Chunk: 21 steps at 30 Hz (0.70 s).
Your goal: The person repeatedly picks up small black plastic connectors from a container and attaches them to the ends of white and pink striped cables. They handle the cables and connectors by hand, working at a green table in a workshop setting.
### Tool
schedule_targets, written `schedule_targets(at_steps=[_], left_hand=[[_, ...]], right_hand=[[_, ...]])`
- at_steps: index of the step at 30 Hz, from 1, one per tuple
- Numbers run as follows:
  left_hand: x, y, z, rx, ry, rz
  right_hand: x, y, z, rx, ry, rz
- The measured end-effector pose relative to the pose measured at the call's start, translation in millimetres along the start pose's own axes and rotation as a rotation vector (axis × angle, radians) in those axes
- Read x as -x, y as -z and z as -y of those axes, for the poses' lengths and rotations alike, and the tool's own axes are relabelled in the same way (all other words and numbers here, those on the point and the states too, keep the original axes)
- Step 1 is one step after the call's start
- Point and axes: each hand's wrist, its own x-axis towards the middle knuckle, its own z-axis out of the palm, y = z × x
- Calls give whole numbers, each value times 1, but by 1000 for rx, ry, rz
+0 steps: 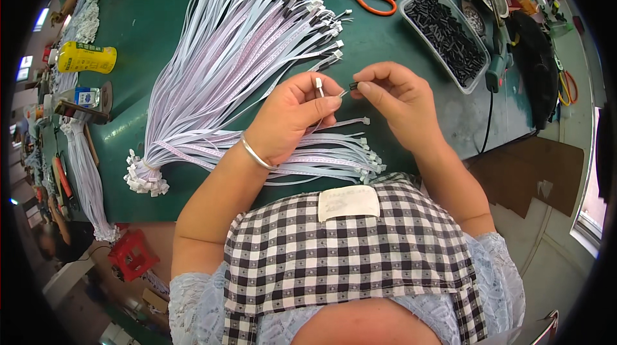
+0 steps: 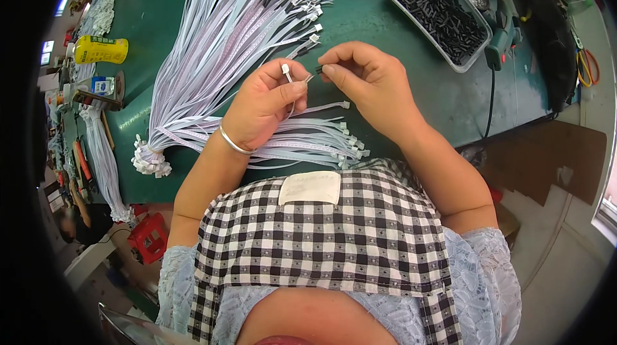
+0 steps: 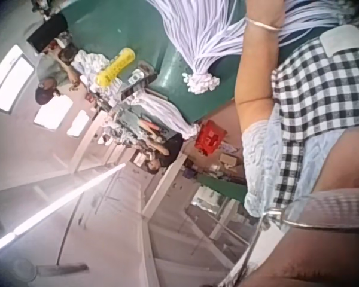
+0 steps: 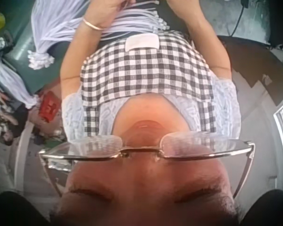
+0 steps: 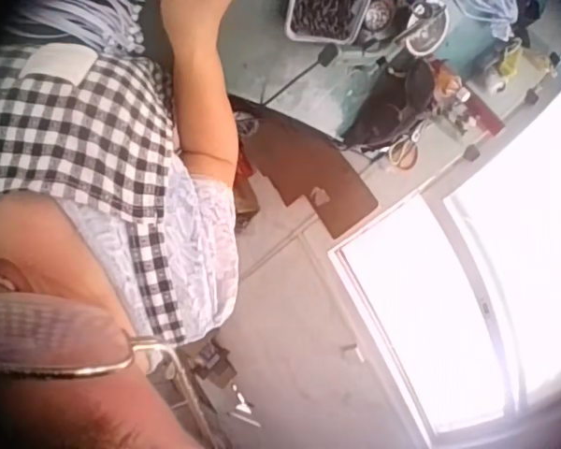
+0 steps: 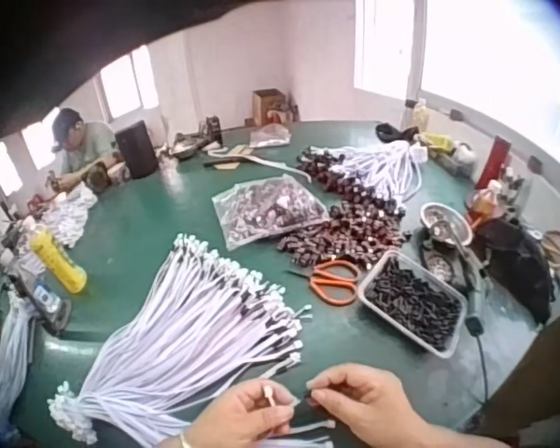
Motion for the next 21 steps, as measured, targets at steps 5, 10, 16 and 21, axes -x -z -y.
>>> schedule_targets(at_steps=[5, 10, 16, 21], left_hand=[[-1, 2, 0, -4, 0, 11], [0, 3, -3, -5, 23, 20], [-1, 0, -2, -24, -1, 2], [-1, 1, 0, -23, 0, -11]], right_hand=[[-1, 0, -2, 8, -4, 12], [-1, -2, 1, 14, -6, 22], [-1, -4, 1, 53, 4, 12], [-2, -4, -2, 107, 74, 4]])
